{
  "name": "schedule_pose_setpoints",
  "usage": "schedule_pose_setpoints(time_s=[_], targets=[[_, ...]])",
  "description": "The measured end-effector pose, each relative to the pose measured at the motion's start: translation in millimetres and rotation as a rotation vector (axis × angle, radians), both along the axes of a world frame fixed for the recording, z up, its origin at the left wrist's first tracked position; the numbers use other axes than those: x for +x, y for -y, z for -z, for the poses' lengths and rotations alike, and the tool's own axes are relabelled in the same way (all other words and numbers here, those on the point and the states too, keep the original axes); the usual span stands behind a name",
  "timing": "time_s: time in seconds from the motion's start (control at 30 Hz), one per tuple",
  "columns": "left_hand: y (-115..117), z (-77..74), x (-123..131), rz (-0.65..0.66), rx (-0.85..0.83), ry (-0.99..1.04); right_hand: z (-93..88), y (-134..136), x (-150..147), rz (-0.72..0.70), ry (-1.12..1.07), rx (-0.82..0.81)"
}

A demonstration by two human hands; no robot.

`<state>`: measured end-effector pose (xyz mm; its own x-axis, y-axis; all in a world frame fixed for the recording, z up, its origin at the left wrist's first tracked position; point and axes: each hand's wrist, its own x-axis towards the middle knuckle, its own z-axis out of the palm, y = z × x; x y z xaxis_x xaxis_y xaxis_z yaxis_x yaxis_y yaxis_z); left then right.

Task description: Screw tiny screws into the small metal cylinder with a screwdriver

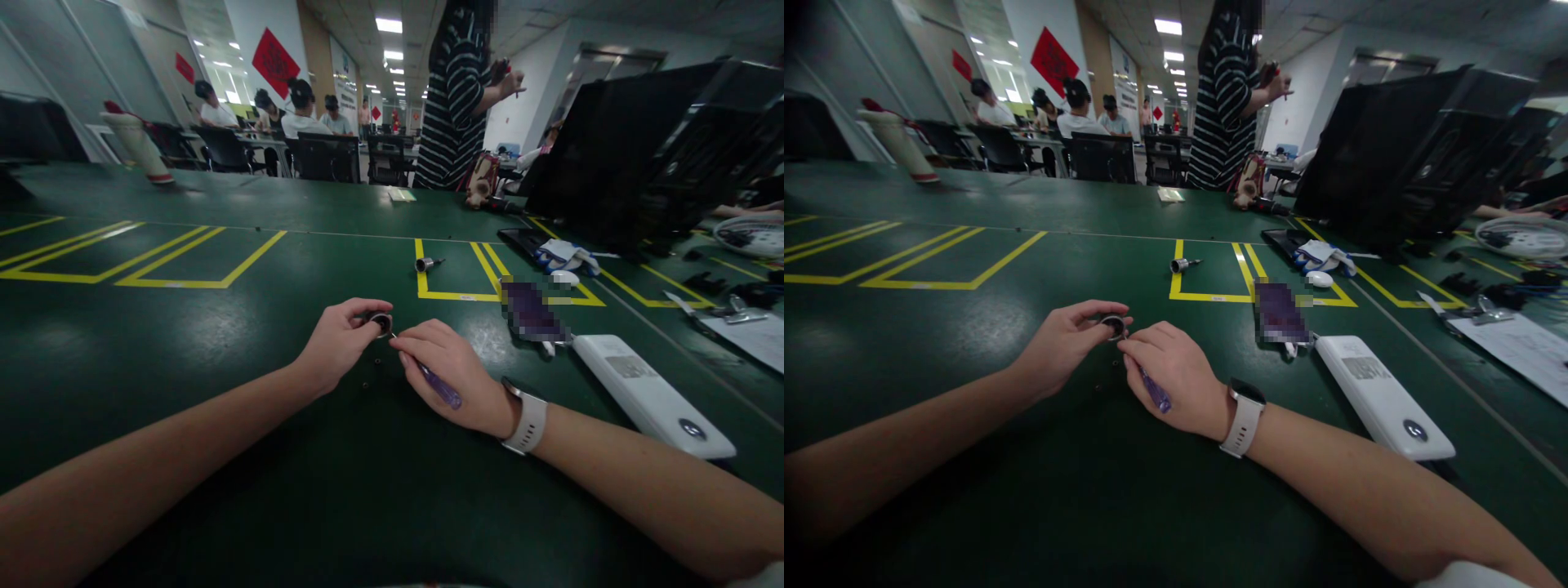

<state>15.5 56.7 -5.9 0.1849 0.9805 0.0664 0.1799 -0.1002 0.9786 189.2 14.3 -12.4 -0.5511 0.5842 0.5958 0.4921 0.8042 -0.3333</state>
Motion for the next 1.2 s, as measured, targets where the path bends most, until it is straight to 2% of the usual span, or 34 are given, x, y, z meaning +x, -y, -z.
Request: schedule_pose_setpoints(time_s=[0.2,0.6,0.9,1.2], targets=[[0.2,1.2,0.1,0.002,0.008,-0.005,-4.4,3.0,-3.6,0.076,0.094,0.009],[2.8,-2.0,1.0,0.012,-0.006,-0.008,0.5,2.6,-1.7,0.0,-0.037,-0.002],[4.1,-2.3,0.4,0.013,-0.007,-0.04,-4.3,5.9,-4.6,0.078,0.078,0.023],[4.7,-3.7,0.1,-0.007,-0.027,-0.022,-3.9,5.7,-5.2,0.068,0.121,0.029]])
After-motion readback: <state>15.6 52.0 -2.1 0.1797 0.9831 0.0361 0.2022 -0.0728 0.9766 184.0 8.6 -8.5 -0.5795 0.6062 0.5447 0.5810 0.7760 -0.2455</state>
